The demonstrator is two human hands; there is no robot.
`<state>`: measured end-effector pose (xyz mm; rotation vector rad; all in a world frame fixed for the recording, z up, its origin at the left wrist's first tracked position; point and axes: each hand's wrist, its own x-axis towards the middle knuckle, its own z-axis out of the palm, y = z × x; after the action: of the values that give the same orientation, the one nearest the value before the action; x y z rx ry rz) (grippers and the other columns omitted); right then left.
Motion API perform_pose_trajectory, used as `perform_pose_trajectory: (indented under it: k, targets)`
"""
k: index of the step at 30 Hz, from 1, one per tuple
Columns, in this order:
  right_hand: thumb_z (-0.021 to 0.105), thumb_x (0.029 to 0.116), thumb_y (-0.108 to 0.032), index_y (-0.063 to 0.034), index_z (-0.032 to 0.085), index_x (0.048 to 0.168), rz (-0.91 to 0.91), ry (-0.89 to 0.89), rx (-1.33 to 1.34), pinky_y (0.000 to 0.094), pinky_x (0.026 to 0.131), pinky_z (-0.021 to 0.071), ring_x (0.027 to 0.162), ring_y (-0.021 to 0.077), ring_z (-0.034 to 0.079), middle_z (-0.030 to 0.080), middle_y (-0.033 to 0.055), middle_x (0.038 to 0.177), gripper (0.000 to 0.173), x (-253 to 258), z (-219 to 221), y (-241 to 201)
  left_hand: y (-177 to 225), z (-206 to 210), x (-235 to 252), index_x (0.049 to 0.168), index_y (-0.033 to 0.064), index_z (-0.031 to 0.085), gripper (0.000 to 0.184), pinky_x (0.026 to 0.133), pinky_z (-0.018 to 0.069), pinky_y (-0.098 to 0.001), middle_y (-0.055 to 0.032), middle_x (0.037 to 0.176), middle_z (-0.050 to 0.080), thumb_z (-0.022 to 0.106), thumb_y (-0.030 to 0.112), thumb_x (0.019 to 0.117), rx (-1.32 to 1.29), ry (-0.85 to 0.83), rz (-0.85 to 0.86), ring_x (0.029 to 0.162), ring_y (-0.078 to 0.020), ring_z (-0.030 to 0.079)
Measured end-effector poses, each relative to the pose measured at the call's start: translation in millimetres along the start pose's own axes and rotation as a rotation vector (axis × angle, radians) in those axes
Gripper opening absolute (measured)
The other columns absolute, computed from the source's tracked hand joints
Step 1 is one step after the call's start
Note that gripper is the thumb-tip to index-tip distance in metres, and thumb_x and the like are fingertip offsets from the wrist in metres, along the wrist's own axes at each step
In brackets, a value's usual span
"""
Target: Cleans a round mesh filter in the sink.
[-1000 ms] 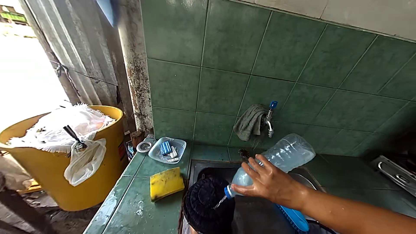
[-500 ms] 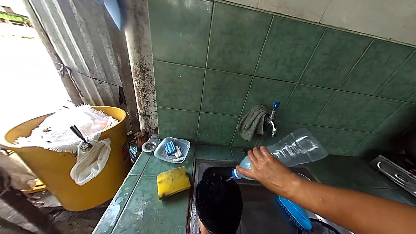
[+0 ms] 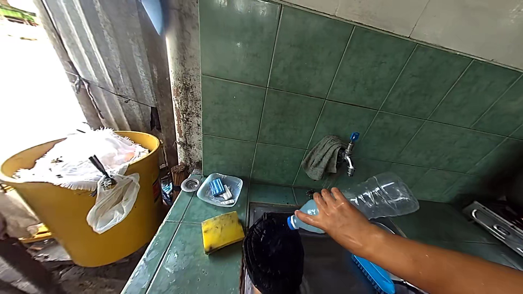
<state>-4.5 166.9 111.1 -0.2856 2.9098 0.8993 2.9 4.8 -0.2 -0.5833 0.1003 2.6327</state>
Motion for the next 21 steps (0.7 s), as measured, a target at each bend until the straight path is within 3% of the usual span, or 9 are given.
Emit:
perform_pose_trajectory:
  k: [2,4,5,6,8,10,14,18,21]
  targets:
    - [0.069,0.0786,0.014,-0.0376,0.041,0.157,0.022,-0.098,0.213,0.0695,0.097,0.0432,0.116,0.055,0.057,0.058,0.0352,0.125,0.098,5,3,13,2,11,-9,0.094,0.0079,0.064,0.046,0.068,0.0578,-0.0244,0.0,0.076,0.074,0.025,0.027,0.1099,0.008,-0.004,0.034,0.069,-0.0071,0.069]
    - [0.079,0.0682,0.003,-0.0379,0.034,0.16,0.086,-0.082,0.456,0.0655,0.096,0.0451,0.12,0.0486,0.056,0.058,0.0269,0.131,0.11,18,11,26,7,-18,17,0.092,0.0093,0.068,0.041,0.071,0.0589,-0.0274,-0.0016,0.077,0.075,0.038,0.033,0.1066,-0.073,-0.087,0.047,0.072,-0.01,0.071]
    - [0.081,0.0674,-0.002,-0.0358,0.034,0.16,0.129,-0.023,0.556,0.0635,0.097,0.0473,0.122,0.0448,0.058,0.059,0.0231,0.132,0.11,29,14,29,8,-54,44,0.101,0.0098,0.068,0.042,0.08,0.0594,-0.0309,-0.0029,0.088,0.076,0.037,0.037,0.1076,-0.103,-0.316,0.068,0.084,-0.0125,0.073]
    - [0.082,0.0684,-0.007,-0.0332,0.035,0.16,0.182,0.054,0.649,0.0602,0.1,0.0487,0.123,0.04,0.058,0.06,0.0191,0.134,0.107,43,16,31,8,-73,63,0.106,0.0106,0.068,0.045,0.083,0.0597,-0.034,-0.0038,0.094,0.076,0.035,0.042,0.1079,-0.109,-0.412,0.085,0.09,-0.0147,0.073]
    - [0.084,0.0695,-0.012,-0.0275,0.037,0.159,0.308,0.248,0.863,0.0524,0.102,0.0515,0.121,0.0318,0.062,0.062,0.0138,0.133,0.102,78,18,32,10,-72,72,0.103,0.0131,0.065,0.06,0.077,0.0609,-0.0381,-0.0039,0.089,0.075,0.018,0.052,0.1067,-0.081,-0.314,0.064,0.086,-0.0172,0.073]
    - [0.088,0.0663,-0.009,-0.0182,0.036,0.158,0.393,0.493,1.12,0.0511,0.096,0.0553,0.114,0.0319,0.065,0.063,0.017,0.131,0.106,115,24,32,10,-68,73,0.105,0.0137,0.064,0.067,0.077,0.0609,-0.0407,-0.0049,0.09,0.075,0.011,0.055,0.1055,-0.053,-0.248,0.044,0.088,-0.0189,0.073]
    - [0.09,0.0615,0.005,-0.0136,0.027,0.158,0.575,0.794,1.566,0.0524,0.092,0.0566,0.114,0.0355,0.064,0.059,0.0231,0.132,0.117,175,59,21,9,-73,85,0.127,0.014,0.063,0.078,0.089,0.0591,-0.0534,-0.0136,0.116,0.073,0.019,0.073,0.1009,-0.037,-0.245,0.036,0.109,-0.0286,0.07]
    - [0.088,0.0707,0.001,-0.0099,0.026,0.159,0.689,0.852,1.565,0.0531,0.104,0.0513,0.128,0.0364,0.058,0.054,0.0241,0.145,0.108,202,76,0,12,-73,88,0.123,0.0151,0.065,0.076,0.087,0.0612,-0.0523,-0.0108,0.114,0.074,0.029,0.077,0.0974,-0.04,-0.326,0.044,0.107,-0.0258,0.072]
    - [0.088,0.0742,-0.004,-0.0074,0.017,0.162,0.747,0.786,1.468,0.054,0.11,0.0469,0.136,0.0399,0.051,0.044,0.0274,0.153,0.113,202,71,-1,10,-62,79,0.124,0.0119,0.063,0.067,0.088,0.0612,-0.0499,-0.0117,0.113,0.074,0.039,0.069,0.0998,0.012,-0.373,0.008,0.107,-0.025,0.072]
